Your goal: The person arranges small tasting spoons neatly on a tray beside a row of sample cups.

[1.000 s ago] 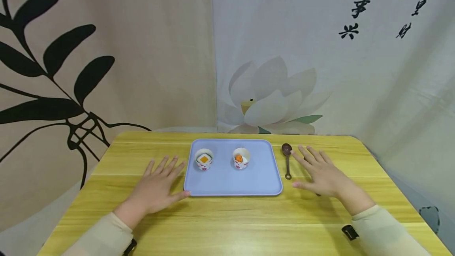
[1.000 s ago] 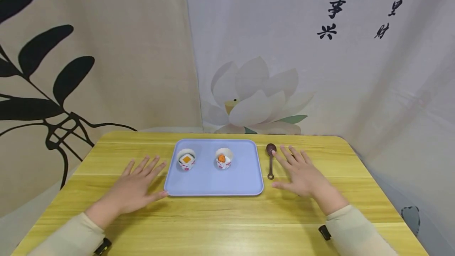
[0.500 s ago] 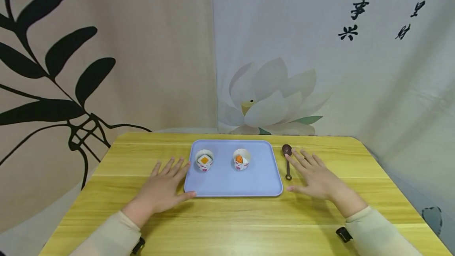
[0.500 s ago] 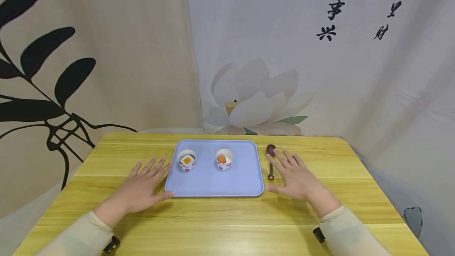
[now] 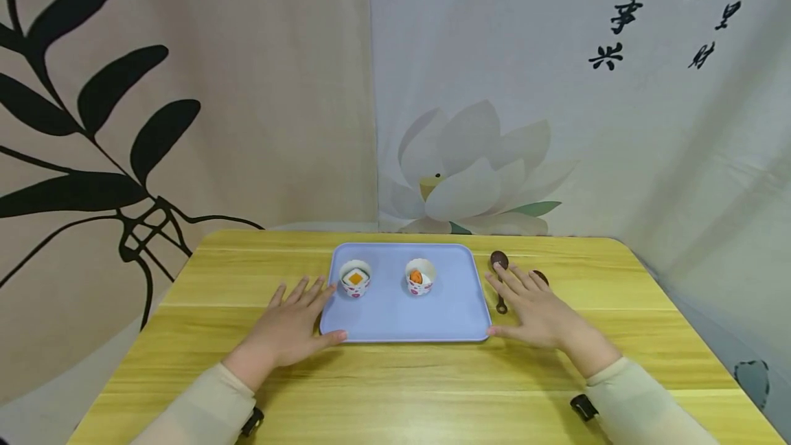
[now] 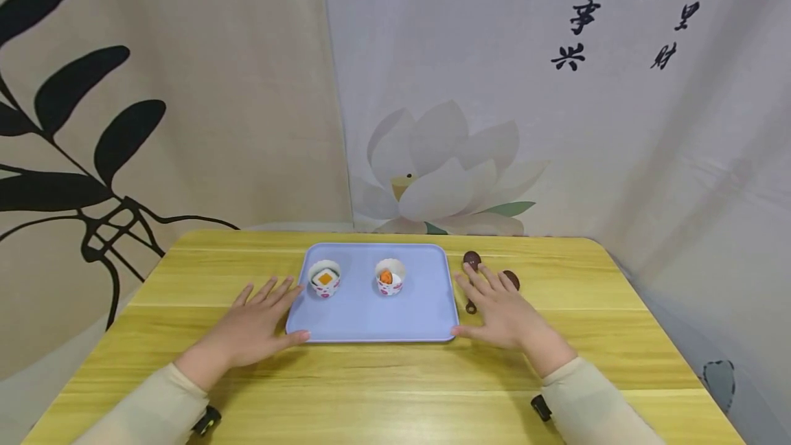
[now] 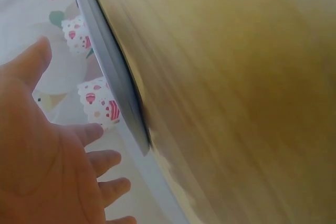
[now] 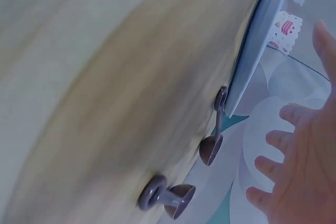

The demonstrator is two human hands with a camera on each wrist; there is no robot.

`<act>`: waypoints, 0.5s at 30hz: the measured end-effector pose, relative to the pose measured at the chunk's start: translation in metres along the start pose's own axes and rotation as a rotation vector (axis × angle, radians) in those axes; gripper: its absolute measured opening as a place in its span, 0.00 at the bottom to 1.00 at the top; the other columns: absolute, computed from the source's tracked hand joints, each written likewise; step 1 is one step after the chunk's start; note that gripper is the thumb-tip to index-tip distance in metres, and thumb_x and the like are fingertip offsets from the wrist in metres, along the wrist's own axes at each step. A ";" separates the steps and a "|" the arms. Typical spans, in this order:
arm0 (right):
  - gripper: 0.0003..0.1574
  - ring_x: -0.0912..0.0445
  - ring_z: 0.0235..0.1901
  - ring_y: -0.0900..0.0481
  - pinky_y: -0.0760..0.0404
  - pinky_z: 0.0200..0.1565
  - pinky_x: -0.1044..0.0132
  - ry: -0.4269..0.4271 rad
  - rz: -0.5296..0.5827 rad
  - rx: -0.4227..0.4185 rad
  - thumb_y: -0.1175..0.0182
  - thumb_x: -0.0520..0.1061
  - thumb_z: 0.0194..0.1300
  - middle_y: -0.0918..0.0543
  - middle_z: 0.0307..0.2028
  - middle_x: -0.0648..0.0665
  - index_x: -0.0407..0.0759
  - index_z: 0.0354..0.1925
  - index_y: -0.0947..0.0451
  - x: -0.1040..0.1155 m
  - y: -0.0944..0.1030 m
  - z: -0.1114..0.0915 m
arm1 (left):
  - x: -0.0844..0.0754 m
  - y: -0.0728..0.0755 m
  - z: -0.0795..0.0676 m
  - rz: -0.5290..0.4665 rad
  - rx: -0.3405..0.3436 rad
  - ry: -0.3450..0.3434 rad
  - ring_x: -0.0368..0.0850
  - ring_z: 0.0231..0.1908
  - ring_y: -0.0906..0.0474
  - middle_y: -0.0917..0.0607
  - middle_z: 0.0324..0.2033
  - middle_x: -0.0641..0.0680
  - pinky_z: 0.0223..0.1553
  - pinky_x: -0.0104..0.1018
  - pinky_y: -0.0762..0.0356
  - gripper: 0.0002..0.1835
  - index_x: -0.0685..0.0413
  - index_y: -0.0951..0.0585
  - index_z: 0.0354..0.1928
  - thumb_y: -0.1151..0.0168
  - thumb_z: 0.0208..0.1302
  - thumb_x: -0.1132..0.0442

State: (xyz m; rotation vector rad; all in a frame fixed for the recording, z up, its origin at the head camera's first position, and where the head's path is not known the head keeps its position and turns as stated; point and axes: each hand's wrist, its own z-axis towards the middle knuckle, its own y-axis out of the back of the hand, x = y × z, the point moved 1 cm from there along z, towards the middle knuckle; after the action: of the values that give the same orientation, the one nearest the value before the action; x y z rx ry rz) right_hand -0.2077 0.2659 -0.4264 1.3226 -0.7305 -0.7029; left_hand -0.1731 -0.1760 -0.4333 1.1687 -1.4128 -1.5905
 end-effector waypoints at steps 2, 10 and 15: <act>0.60 0.33 0.74 0.50 0.47 0.68 0.31 -0.001 -0.003 0.011 0.44 0.76 0.63 0.48 0.77 0.36 0.43 0.78 0.46 0.001 -0.001 0.002 | 0.001 0.000 0.001 0.000 0.004 0.004 0.66 0.75 0.50 0.42 0.76 0.60 0.71 0.69 0.60 0.50 0.51 0.39 0.77 0.51 0.63 0.24; 0.63 0.34 0.75 0.51 0.48 0.69 0.32 -0.030 0.016 0.078 0.47 0.79 0.62 0.49 0.78 0.37 0.41 0.78 0.46 0.006 -0.005 0.009 | 0.002 0.001 0.007 -0.009 0.058 0.022 0.68 0.74 0.49 0.42 0.76 0.62 0.70 0.71 0.58 0.52 0.54 0.40 0.77 0.52 0.63 0.23; 0.63 0.35 0.75 0.51 0.48 0.69 0.33 -0.031 0.011 0.101 0.48 0.80 0.62 0.47 0.77 0.36 0.40 0.77 0.45 0.009 -0.007 0.013 | 0.004 0.002 0.011 -0.025 0.097 0.045 0.68 0.74 0.50 0.42 0.76 0.62 0.70 0.71 0.59 0.53 0.55 0.40 0.77 0.50 0.62 0.24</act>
State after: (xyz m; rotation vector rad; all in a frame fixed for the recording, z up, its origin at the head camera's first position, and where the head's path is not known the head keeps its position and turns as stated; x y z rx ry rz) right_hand -0.2135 0.2499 -0.4317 1.4015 -0.8059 -0.6864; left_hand -0.1845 -0.1760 -0.4324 1.2748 -1.4649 -1.5177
